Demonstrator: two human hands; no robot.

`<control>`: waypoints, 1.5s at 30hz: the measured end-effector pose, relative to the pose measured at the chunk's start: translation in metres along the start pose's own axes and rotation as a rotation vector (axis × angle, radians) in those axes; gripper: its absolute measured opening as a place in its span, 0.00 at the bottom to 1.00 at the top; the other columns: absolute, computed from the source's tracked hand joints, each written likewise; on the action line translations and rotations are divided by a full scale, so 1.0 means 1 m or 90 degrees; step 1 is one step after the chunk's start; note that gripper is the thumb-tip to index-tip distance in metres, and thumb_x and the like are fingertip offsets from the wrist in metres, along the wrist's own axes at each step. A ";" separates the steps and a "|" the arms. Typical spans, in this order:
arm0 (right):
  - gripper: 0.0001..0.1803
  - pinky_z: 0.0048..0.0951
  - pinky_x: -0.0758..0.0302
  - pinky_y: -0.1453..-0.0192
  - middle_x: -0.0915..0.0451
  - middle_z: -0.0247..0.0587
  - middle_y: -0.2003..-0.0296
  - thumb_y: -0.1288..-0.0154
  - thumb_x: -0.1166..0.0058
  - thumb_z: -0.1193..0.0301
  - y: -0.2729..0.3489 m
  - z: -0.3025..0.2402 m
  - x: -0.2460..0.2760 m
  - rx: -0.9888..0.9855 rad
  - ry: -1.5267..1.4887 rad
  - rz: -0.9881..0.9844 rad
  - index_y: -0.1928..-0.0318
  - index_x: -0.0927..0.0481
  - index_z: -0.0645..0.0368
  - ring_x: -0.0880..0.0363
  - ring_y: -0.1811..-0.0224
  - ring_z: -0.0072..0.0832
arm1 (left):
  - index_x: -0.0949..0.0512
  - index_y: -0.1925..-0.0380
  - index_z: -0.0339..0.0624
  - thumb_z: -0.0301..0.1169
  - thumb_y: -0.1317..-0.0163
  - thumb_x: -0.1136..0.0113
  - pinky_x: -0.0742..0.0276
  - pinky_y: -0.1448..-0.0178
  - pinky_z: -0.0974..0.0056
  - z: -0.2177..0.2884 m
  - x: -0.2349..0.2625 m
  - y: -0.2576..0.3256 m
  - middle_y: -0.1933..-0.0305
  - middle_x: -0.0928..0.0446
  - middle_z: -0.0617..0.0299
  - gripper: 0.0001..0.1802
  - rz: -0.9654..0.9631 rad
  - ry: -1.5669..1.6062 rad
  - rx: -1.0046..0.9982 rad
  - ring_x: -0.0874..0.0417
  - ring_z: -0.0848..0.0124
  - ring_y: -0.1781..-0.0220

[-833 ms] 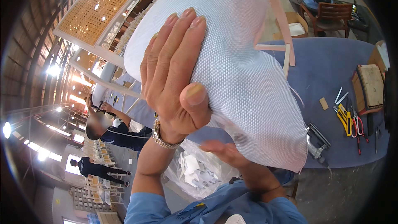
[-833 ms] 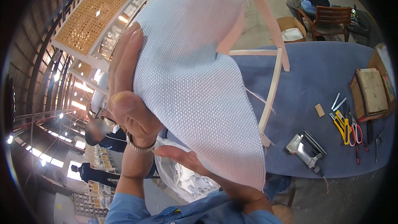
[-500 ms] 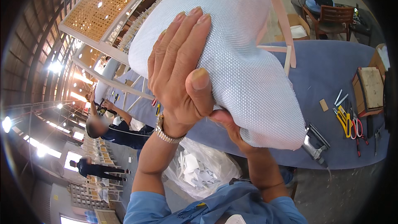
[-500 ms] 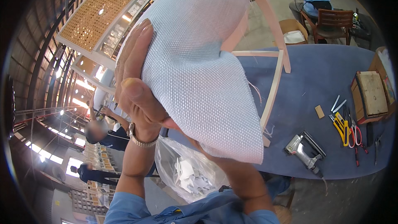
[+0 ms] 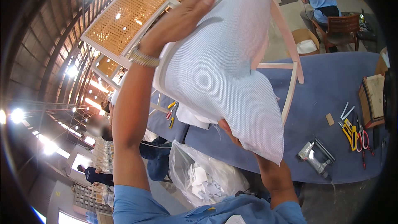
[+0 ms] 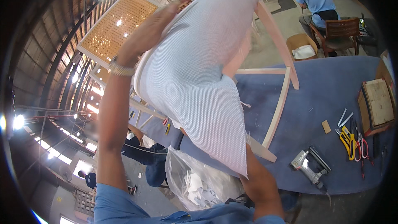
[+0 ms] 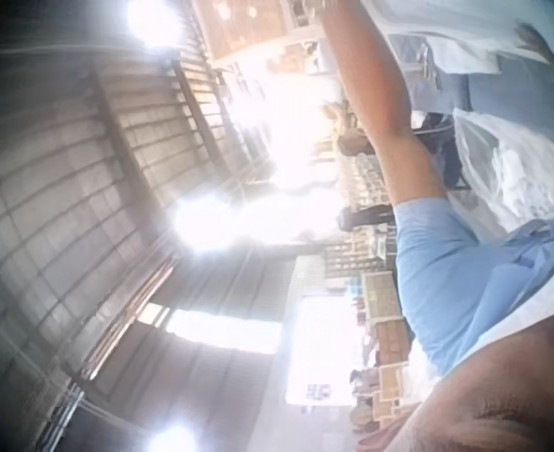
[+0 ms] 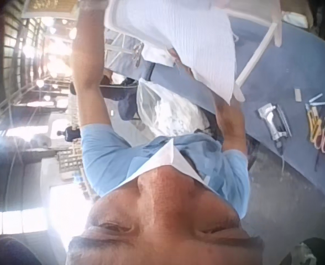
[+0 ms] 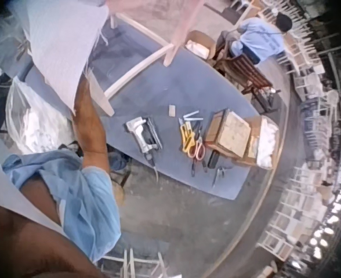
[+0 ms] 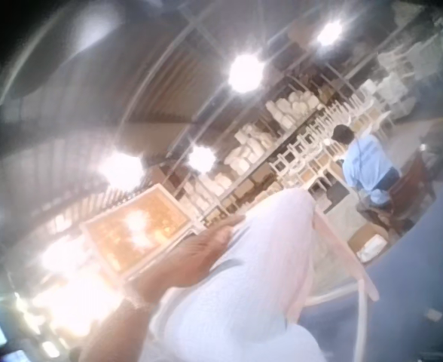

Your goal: The person staples white fabric onto a wooden chair frame using a pneumatic staple gun, then trims excess fabric with scissors. The person repeatedly smooths and pulls the fabric taut while securing it around the seat and backrest.

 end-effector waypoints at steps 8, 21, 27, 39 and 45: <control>0.30 0.37 0.25 0.35 0.26 0.49 0.36 0.27 0.43 0.67 0.005 -0.007 0.005 0.010 -0.002 -0.022 0.30 0.35 0.63 0.21 0.40 0.37 | 0.28 0.29 0.48 0.73 0.35 0.62 0.63 0.17 0.37 0.048 -0.024 0.017 0.18 0.50 0.39 0.49 -0.089 -0.001 -0.119 0.58 0.45 0.15; 0.29 0.37 0.25 0.35 0.26 0.50 0.36 0.26 0.44 0.68 0.003 -0.002 0.010 -0.002 0.009 -0.047 0.31 0.34 0.64 0.21 0.40 0.39 | 0.25 0.31 0.55 0.69 0.30 0.71 0.61 0.19 0.31 0.109 -0.036 0.064 0.23 0.35 0.51 0.43 -0.084 -0.154 -0.232 0.47 0.48 0.17; 0.28 0.37 0.25 0.35 0.26 0.50 0.36 0.26 0.44 0.68 0.007 0.000 0.008 0.006 0.015 -0.057 0.31 0.33 0.65 0.21 0.40 0.39 | 0.21 0.35 0.55 0.67 0.30 0.78 0.64 0.19 0.30 0.111 -0.035 0.064 0.25 0.31 0.55 0.45 -0.087 -0.151 -0.223 0.43 0.49 0.18; 0.27 0.38 0.25 0.35 0.26 0.51 0.36 0.26 0.44 0.68 0.005 0.003 0.010 0.005 0.002 -0.067 0.32 0.32 0.66 0.20 0.40 0.40 | 0.16 0.44 0.44 0.80 0.39 0.83 0.59 0.20 0.30 0.123 -0.044 0.072 0.35 0.21 0.55 0.60 -0.119 -0.199 -0.270 0.37 0.46 0.21; 0.27 0.38 0.24 0.35 0.26 0.52 0.36 0.26 0.44 0.68 0.005 0.009 0.015 -0.026 -0.010 -0.084 0.32 0.32 0.66 0.20 0.40 0.41 | 0.33 0.31 0.37 0.76 0.35 0.80 0.56 0.17 0.41 0.110 -0.029 0.113 0.27 0.34 0.42 0.56 0.190 0.135 -0.069 0.41 0.47 0.19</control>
Point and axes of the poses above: each hand's wrist, its own y-axis away from the middle knuckle, its own x-axis out of the back of the hand, z = x × y, the point moved 6 cm from there along -y, towards the middle knuckle
